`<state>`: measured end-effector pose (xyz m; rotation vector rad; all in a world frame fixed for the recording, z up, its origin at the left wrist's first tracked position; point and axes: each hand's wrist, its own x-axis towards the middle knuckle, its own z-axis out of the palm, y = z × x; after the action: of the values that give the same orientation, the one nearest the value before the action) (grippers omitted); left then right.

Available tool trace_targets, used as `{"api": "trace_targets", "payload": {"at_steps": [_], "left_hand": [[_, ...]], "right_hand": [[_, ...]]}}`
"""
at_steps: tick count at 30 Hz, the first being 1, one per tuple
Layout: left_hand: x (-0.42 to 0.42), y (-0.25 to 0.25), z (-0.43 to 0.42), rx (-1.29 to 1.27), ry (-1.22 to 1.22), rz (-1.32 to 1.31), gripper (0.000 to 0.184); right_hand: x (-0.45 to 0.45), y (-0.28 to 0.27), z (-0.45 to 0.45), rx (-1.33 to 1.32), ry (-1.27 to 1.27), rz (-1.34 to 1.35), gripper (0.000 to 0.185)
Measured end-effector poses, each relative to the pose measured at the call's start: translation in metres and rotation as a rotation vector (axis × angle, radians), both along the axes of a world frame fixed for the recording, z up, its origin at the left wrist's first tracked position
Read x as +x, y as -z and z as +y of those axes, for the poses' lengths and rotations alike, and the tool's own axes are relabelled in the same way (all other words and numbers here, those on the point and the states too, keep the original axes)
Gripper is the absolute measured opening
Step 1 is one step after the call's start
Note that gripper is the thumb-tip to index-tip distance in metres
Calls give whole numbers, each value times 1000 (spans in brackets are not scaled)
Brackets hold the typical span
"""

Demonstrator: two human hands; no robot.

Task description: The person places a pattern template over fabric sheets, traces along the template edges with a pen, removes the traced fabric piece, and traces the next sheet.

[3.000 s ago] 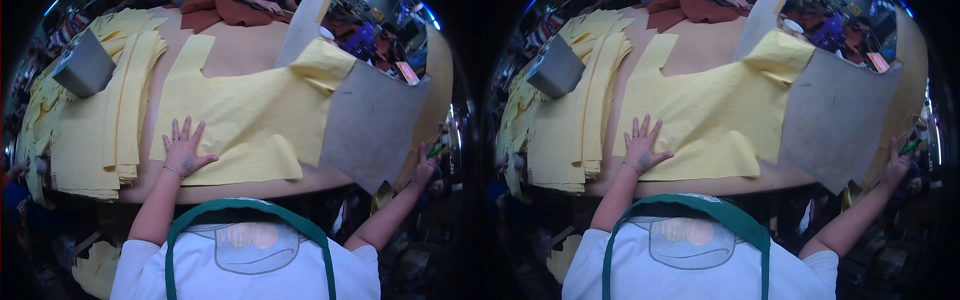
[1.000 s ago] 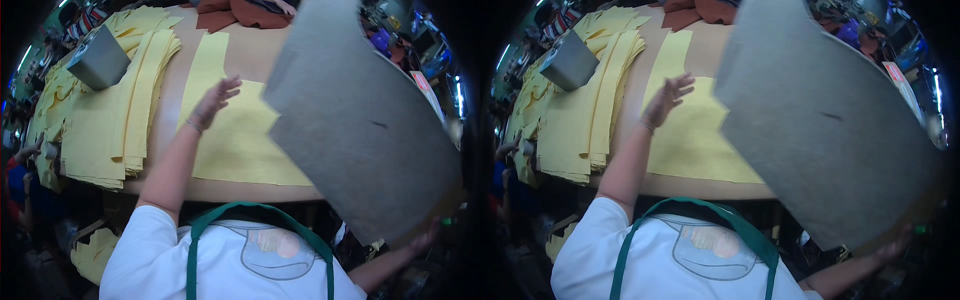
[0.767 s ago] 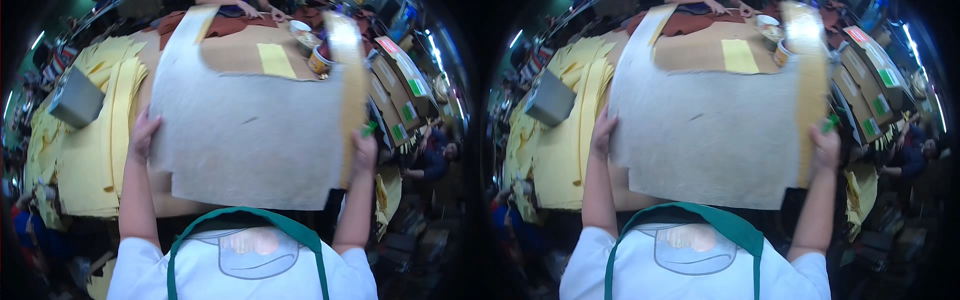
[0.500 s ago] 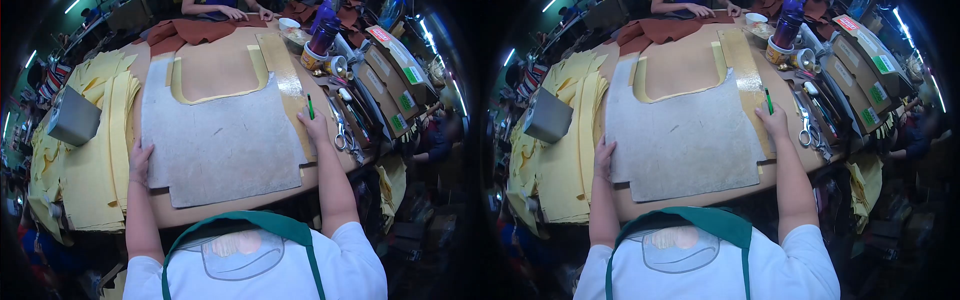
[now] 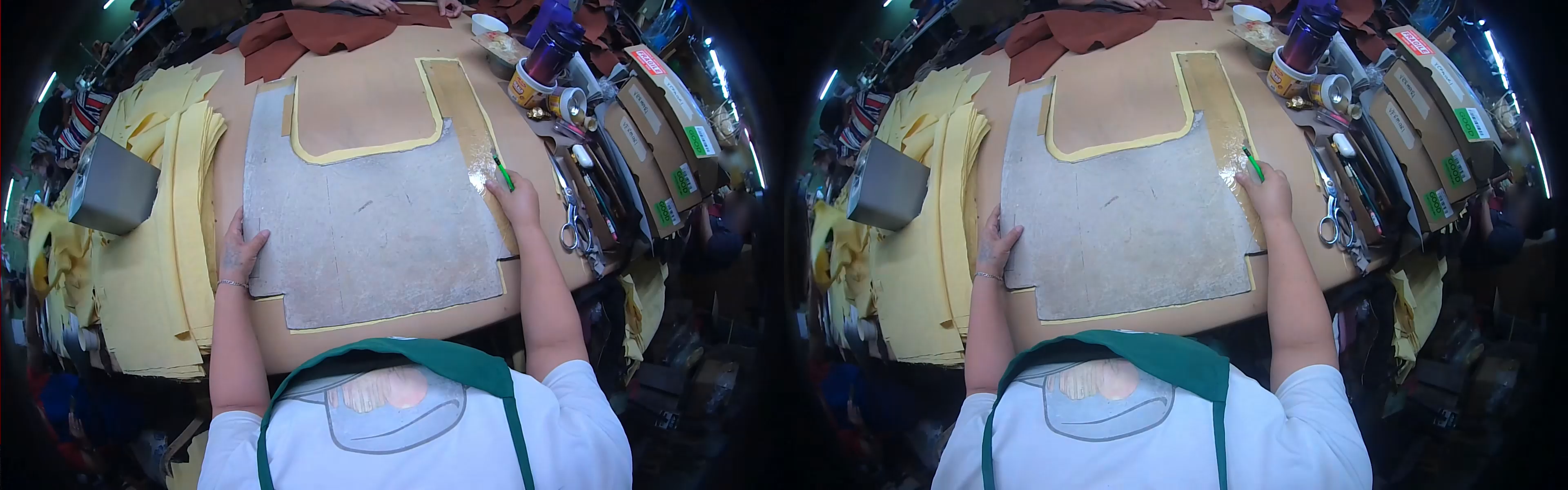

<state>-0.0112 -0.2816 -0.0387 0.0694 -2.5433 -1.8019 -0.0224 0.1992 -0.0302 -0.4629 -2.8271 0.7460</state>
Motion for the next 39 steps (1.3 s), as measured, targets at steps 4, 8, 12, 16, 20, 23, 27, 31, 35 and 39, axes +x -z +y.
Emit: {"api": "trace_targets", "payload": {"at_steps": [4, 8, 12, 16, 20, 23, 27, 31, 35, 39], "left_hand": [[-4, -4, -5, -114, 58, -6, 63], [-4, -25, 2, -180, 107, -76, 63], [-5, -11, -7, -133, 98, -130, 67], [-3, -19, -2, -101, 87, -193, 71], [-4, -13, -5, -150, 99, -106, 75], [-4, -13, -6, -250, 118, -55, 73], [-10, -11, -5, -313, 197, -36, 62], [-6, -10, -6, -149, 222, -21, 59], [-4, -5, -14, -718, 110, 131, 75], [6, -12, -5, -648, 49, 24, 82]], "right_hand": [[-1, -8, 1, 98, -33, -60, 53], [-8, -1, 21, 36, -189, -131, 54], [2, -20, 15, -62, -76, -202, 53], [5, -16, 14, -90, -11, -205, 51], [3, -10, 16, -120, -28, -162, 52], [6, -12, 12, -86, -3, -192, 54], [9, -3, 17, -46, -5, -112, 60], [4, 23, 35, -128, -66, -2, 66], [0, 27, 42, -54, -172, 67, 47], [-1, 21, 46, -145, -170, -41, 37]]}}
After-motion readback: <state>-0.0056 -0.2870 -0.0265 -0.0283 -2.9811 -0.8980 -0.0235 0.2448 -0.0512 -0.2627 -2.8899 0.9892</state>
